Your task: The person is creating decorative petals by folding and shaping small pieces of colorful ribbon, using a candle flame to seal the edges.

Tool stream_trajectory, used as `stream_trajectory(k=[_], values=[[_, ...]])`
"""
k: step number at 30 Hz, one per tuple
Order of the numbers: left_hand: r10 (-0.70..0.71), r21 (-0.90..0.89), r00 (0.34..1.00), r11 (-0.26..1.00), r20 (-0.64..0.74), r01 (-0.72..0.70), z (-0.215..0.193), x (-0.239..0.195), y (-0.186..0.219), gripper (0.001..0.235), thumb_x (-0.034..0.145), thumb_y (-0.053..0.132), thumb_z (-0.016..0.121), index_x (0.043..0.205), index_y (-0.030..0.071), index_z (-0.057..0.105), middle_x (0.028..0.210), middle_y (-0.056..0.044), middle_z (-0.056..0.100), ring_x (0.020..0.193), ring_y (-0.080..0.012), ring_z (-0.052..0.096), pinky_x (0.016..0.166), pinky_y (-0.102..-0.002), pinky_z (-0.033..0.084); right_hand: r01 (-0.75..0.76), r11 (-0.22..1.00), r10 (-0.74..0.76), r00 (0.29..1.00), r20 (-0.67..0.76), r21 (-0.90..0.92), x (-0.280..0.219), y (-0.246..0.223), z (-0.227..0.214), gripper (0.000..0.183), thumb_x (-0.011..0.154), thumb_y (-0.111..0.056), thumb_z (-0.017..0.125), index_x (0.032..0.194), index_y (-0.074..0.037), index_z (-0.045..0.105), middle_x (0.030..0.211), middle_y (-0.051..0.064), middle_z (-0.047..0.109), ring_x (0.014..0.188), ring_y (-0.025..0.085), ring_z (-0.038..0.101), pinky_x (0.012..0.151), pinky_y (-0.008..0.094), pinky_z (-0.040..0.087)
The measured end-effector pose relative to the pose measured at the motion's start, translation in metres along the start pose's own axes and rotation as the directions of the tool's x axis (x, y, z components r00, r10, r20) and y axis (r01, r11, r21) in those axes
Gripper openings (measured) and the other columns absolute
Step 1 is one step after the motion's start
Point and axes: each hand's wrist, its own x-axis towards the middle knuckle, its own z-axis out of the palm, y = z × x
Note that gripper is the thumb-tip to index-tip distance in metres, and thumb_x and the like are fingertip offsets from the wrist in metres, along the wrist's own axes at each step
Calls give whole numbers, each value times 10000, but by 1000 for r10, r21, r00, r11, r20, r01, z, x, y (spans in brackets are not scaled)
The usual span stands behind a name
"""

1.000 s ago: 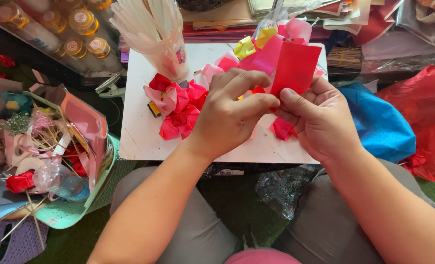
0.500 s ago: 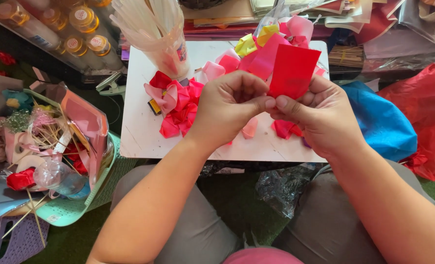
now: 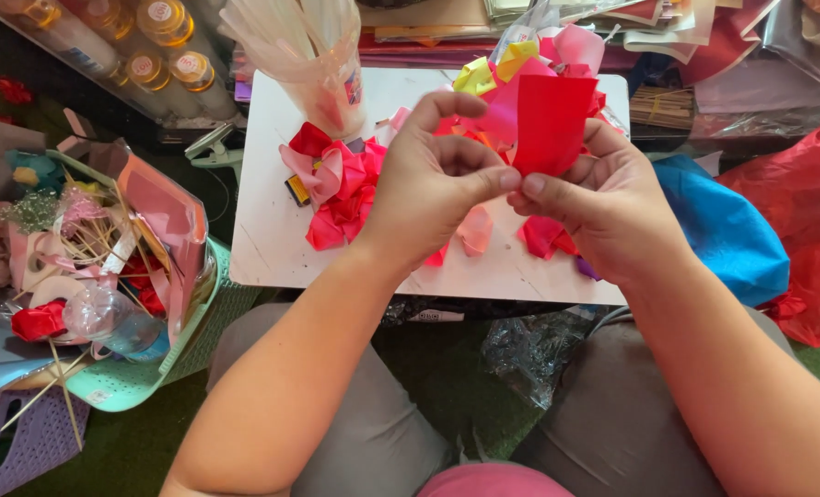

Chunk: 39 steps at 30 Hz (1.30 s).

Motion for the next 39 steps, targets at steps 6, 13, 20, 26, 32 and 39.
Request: stream_trajectory(k=[6, 13, 20, 26, 32, 39], values=[[249, 294, 933, 941, -260, -169, -18, -9, 24, 644, 883, -55, 790, 1374, 182, 446, 1004, -46, 674, 751, -71, 569, 627, -180, 472, -36, 992, 15, 986, -166, -125, 43, 40, -5, 649, 779, -47, 803, 1366, -116, 535, 1281, 151, 753, 1075, 230, 783, 815, 286, 639], [346, 260, 860, 930, -374, -261, -38, -8, 22, 842, 884, -46, 810, 1502, 228, 309, 1152, -86, 604, 783, -107, 569, 668, -187, 461, -308, 904, 160, 886, -435, -295, 59, 53, 26, 659, 779, -142, 847, 1343, -172, 507, 1189, 69, 773, 875, 150, 702, 639, 279, 527], [425, 220, 811, 904, -401, -366, -42, -9, 26, 759, 920, -56, 740, 1505, 197, 328, 1141, -102, 598, 740, -94, 531, 700, -199, 483, -374, 857, 164, 850, -501, -354, 71, 64, 33, 708, 771, -162, 873, 1381, -164, 514, 1126, 61, 742, 1057, 173, 745, 765, 299, 594], [462, 224, 794, 887, -395, -405, -48, -9, 28, 685, 943, -66, 725, 1472, 178, 365, 1108, -96, 590, 756, -96, 516, 737, -209, 481, -394, 826, 136, 833, -537, -402, 79, 72, 31, 643, 752, -134, 915, 1291, -171, 566, 913, 26, 663, 906, 138, 716, 697, 269, 572], [483, 264, 788, 874, -382, -407, -51, -11, 29, 629, 955, -43, 718, 1443, 173, 386, 1108, -86, 609, 788, -96, 526, 753, -218, 485, -407, 789, 119, 836, -536, -460, 77, 70, 33, 625, 710, -126, 917, 1244, -172, 595, 987, 37, 621, 891, 143, 668, 681, 265, 567], [480, 275, 788, 875, -386, -398, -52, -13, 30, 604, 944, -27, 717, 1421, 169, 402, 1088, -76, 604, 777, -87, 528, 727, -206, 465, -476, 711, 144, 818, -556, -517, 75, 66, 34, 711, 652, -157, 953, 1275, -178, 611, 1212, 30, 626, 1008, 181, 650, 700, 300, 547]])
